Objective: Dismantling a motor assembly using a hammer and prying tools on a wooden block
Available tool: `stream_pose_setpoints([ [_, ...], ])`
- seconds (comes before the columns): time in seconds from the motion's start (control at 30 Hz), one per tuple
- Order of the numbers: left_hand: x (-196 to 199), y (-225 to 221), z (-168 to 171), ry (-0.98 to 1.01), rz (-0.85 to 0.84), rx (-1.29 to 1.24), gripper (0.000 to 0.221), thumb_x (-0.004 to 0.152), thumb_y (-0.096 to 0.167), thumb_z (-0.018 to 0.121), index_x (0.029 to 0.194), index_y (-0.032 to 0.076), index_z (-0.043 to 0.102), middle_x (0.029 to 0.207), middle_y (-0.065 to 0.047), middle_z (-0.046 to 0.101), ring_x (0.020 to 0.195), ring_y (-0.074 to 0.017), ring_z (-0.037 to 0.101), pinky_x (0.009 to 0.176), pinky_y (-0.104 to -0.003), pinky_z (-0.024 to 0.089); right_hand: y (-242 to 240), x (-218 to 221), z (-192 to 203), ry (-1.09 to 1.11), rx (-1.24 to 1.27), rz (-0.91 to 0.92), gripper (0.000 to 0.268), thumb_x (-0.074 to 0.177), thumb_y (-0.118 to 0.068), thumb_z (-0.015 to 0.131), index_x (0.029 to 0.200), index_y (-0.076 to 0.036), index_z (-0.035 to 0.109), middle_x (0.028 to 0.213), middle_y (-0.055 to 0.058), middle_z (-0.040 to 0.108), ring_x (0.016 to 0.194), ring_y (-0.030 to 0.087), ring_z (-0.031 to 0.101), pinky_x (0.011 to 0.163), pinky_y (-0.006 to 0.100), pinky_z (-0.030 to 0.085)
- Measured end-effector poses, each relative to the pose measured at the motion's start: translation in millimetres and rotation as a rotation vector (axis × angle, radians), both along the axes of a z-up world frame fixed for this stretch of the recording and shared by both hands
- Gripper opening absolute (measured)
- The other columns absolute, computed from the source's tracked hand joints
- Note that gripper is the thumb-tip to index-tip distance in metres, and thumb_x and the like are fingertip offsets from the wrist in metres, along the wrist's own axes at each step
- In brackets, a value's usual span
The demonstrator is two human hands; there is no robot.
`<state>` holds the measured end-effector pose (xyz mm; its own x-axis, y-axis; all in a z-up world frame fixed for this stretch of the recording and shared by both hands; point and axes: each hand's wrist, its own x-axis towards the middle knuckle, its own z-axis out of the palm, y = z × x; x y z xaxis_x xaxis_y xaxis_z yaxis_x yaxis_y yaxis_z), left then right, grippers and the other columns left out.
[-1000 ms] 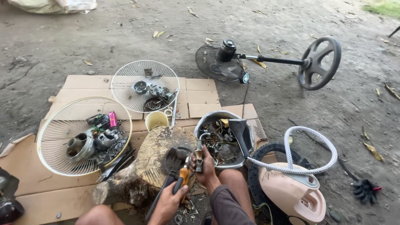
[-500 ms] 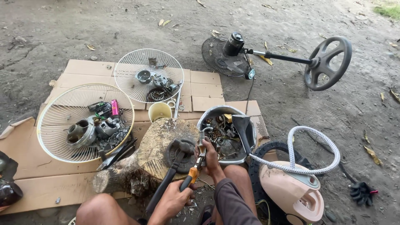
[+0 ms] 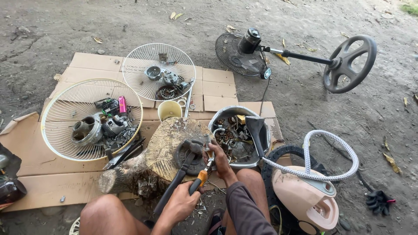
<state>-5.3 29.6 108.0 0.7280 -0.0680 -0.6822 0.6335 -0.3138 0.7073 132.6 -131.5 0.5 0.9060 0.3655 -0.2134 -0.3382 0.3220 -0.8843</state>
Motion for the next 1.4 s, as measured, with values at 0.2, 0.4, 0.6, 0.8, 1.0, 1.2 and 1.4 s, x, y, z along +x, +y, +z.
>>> stream_pose_setpoints([
  [0.2,-2.7,-4.1,-1.8,-0.064,0.023,-0.017,0.021,0.09,0.013,0.058,0.1,0.007,0.075,0.065,0.0,0.059,0.051,-0.0118,0.049,0.047,-0.029,0.036,-2.8,1.3,-2.0,-0.021,0.125,0.004,0.018,0.106,-0.022,0.042,0.112,-0.011,0.054,0.073,0.0,0.054,0.056,0.007,0.05,0.048,0.021,0.044],
  [0.4,-0.3,-4.4,-14.4,-0.013,0.083,-0.06,0.024,0.088,0.007,0.055,0.097,0.004,0.076,0.066,-0.002,0.06,0.05,-0.0122,0.051,0.044,-0.025,0.036,-5.8,4.0,-12.6,-0.055,-0.048,0.028,0.024,0.108,-0.024,0.038,0.122,-0.014,0.055,0.078,0.001,0.058,0.062,0.009,0.054,0.054,0.023,0.045],
  [0.6,1.8,-7.1,-22.0,-0.08,0.022,0.003,0.034,0.093,0.01,0.051,0.121,0.002,0.068,0.064,0.004,0.051,0.047,-0.0109,0.047,0.037,-0.024,0.037,0.3,-0.1,2.7,-0.013,-0.095,-0.022,0.025,0.109,-0.028,0.039,0.12,-0.013,0.056,0.085,0.003,0.061,0.066,0.009,0.055,0.058,0.024,0.047],
  [0.8,-1.6,-13.1,-22.9,-0.172,0.111,-0.023,0.023,0.087,0.006,0.053,0.098,0.0,0.073,0.058,0.002,0.052,0.043,-0.0123,0.043,0.036,-0.026,0.036,3.3,-4.0,11.1,-0.008,-0.007,-0.029,0.024,0.11,-0.029,0.036,0.115,-0.013,0.054,0.078,0.001,0.057,0.062,0.009,0.052,0.055,0.024,0.046],
  [1.0,-2.6,-18.7,-30.1,-0.251,0.229,-0.202,0.018,0.085,0.004,0.055,0.089,-0.003,0.071,0.057,-0.001,0.052,0.042,-0.0132,0.042,0.034,-0.028,0.031,5.4,-7.6,23.6,0.043,0.386,-0.08,0.027,0.111,-0.028,0.036,0.105,-0.011,0.056,0.068,-0.001,0.052,0.055,0.007,0.047,0.045,0.021,0.038],
  [1.2,-1.4,-17.9,-52.6,-0.189,0.376,-0.506,0.024,0.083,-0.005,0.052,0.101,-0.011,0.068,0.068,-0.013,0.064,0.046,-0.0147,0.047,0.037,-0.025,0.032,2.7,-8.8,27.0,0.185,0.63,-0.083,0.037,0.111,-0.038,0.033,0.11,-0.01,0.056,0.071,0.0,0.052,0.057,0.008,0.047,0.045,0.021,0.04],
  [1.4,-0.2,-12.6,-32.5,-0.503,0.322,-0.226,0.023,0.088,-0.006,0.065,0.106,0.001,0.078,0.104,-0.006,0.058,0.069,-0.0148,0.057,0.045,-0.023,0.05,5.8,-20.3,41.4,0.202,0.864,0.003,0.039,0.115,-0.032,0.026,0.113,-0.006,0.055,0.068,-0.001,0.049,0.048,0.008,0.047,0.036,0.019,0.043],
])
